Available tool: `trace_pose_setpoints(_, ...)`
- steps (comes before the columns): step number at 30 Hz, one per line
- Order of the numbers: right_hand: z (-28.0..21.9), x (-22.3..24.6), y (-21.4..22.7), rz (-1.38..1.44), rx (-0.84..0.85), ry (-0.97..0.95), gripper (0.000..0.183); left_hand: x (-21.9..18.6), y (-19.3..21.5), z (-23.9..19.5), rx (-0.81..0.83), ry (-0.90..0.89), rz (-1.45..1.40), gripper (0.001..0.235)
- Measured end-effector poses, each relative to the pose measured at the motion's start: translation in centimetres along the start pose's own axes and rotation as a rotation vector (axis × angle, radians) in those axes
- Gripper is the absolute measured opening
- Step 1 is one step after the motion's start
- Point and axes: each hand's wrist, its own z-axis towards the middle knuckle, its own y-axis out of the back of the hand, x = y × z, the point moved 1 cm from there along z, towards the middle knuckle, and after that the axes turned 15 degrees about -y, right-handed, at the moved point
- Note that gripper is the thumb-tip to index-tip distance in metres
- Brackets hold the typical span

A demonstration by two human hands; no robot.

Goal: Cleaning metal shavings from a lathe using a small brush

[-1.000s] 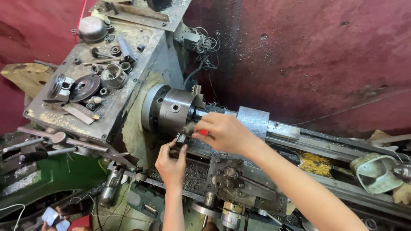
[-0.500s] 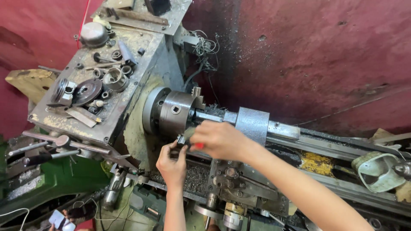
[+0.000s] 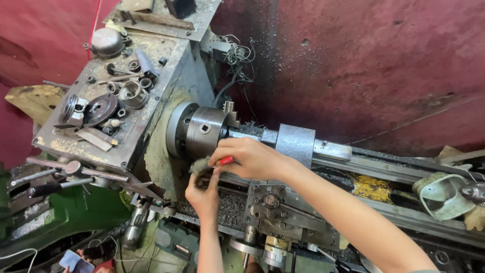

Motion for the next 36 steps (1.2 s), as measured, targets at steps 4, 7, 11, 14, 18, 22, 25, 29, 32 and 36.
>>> trace_pose_setpoints(4, -0.3, -1.3, -0.8, -0.042, -0.051, -0.033, 0.02, 1.4, -0.1, -0.3, -0.035, 0.05, -0.004, 0.03)
trace_pose_setpoints(7, -0.4, -1.5, -1.0, 0.079, -0.071, -0.07, 0.015, 1.6, -0.2, -0.2, -0.018, 0.034, 0.012, 0.027)
trace_pose_setpoints(11, -0.6, -2.4, -0.6, 0.125, -0.167, -0.136, 0.011, 0.0, -0.2, 0.2, -0.045, 0.038, -0.017, 0.027)
trace_pose_setpoints(14, -0.9, -1.6, -1.6, 0.106, -0.168, -0.117, 0.011, 0.4, 0.1, -0.1, -0.052, 0.021, 0.004, 0.025)
trace_pose_setpoints(18, -0.7, -0.4, -1.1, 0.347, -0.121, -0.151, 0.013, 1.0, 0.0, -0.5, -0.08, -0.016, 0.056, 0.031)
trace_pose_setpoints(22, -0.5, -2.0, -1.0, 0.185, -0.239, -0.125, 0.008, -1.3, -0.1, 0.6, -0.045, -0.025, 0.065, 0.027)
trace_pose_setpoints(25, -0.6, -1.8, -1.2, 0.236, -0.325, -0.185, 0.007, -1.0, -0.1, 0.1, -0.056, -0.054, 0.048, 0.027)
trace_pose_setpoints(29, -0.2, -1.3, -2.0, 0.157, -0.289, -0.246, 0.01, -1.1, -0.1, 0.4, -0.049, -0.072, 0.047, 0.025)
trace_pose_setpoints(32, -0.2, -0.6, -1.7, 0.263, -0.277, -0.296, 0.019, 0.1, 0.1, -0.5, -0.032, -0.069, 0.096, 0.026)
trace_pose_setpoints(36, 0.4, -1.7, -0.9, 0.356, -0.375, -0.326, 0.019, -1.1, -0.1, 0.1, -0.038, -0.1, 0.158, 0.029)
